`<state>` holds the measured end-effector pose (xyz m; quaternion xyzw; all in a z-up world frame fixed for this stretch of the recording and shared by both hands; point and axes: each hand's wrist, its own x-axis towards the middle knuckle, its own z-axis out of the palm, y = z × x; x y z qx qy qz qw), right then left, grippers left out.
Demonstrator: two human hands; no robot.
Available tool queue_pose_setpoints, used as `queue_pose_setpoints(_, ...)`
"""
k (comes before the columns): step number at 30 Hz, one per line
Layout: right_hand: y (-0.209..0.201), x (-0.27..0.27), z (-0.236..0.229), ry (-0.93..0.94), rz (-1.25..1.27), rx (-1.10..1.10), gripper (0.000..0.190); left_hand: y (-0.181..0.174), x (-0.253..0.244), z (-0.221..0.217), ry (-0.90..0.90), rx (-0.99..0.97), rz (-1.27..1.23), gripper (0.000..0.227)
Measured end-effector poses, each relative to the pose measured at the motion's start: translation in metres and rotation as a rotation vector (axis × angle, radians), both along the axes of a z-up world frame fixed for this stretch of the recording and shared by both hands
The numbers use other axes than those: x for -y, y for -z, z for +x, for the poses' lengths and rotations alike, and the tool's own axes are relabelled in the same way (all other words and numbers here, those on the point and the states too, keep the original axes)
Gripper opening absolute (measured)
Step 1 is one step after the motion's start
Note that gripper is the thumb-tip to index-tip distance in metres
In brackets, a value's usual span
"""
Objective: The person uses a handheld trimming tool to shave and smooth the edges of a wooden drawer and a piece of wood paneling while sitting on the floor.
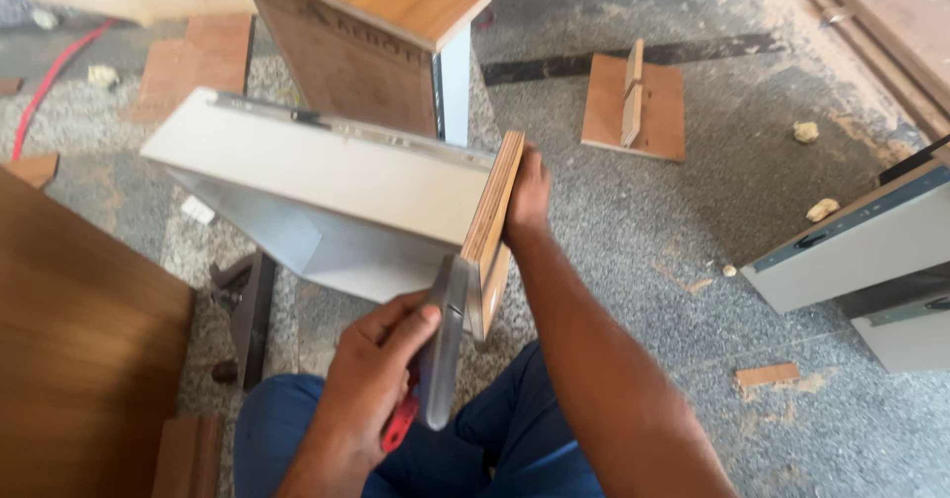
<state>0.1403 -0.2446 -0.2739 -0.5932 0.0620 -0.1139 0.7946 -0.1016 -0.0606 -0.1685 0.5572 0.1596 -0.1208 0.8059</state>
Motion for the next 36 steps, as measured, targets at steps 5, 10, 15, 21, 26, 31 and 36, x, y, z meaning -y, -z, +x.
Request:
queue_pose_setpoints(5,-0.009,-0.004,-0.006,0.024,0.142,-0.207,0.067,-0.017,-0.003,-0.001,0.021,0.32,0.303,0.039)
queue_pose_setpoints(10,-0.013,0.0,-0.004,0.006,-0.03,-0.209,0.063,-0.08,0.03,0.03,0.095,0.997,1.336,0.034)
queue_pose_setpoints(15,0.001,0.005,-0.004,-0.034,-0.716,-0.062,0.053,-0.096,0.061,0.079,0.373,0.826,1.477,0.039)
queue_pose_setpoints(21,-0.011,0.0,-0.011,-0.04,-0.913,0.081,0.041,-0.09,0.074,0.103,0.418,0.736,1.52,0.04)
queue_pose_setpoints(26,-0.032,-0.014,-0.023,-0.084,-1.194,-0.01,0.037,-0.085,0.075,0.106,0.398,0.789,1.532,0.047)
queue_pose_setpoints(31,-0.034,-0.011,-0.022,-0.062,-1.123,-0.058,0.042,-0.08,0.073,0.113,0.463,0.692,1.476,0.041)
queue_pose_setpoints(36,-0.018,0.002,-0.009,0.011,-0.777,-0.015,0.05,-0.08,0.065,0.117,0.493,0.743,1.477,0.04)
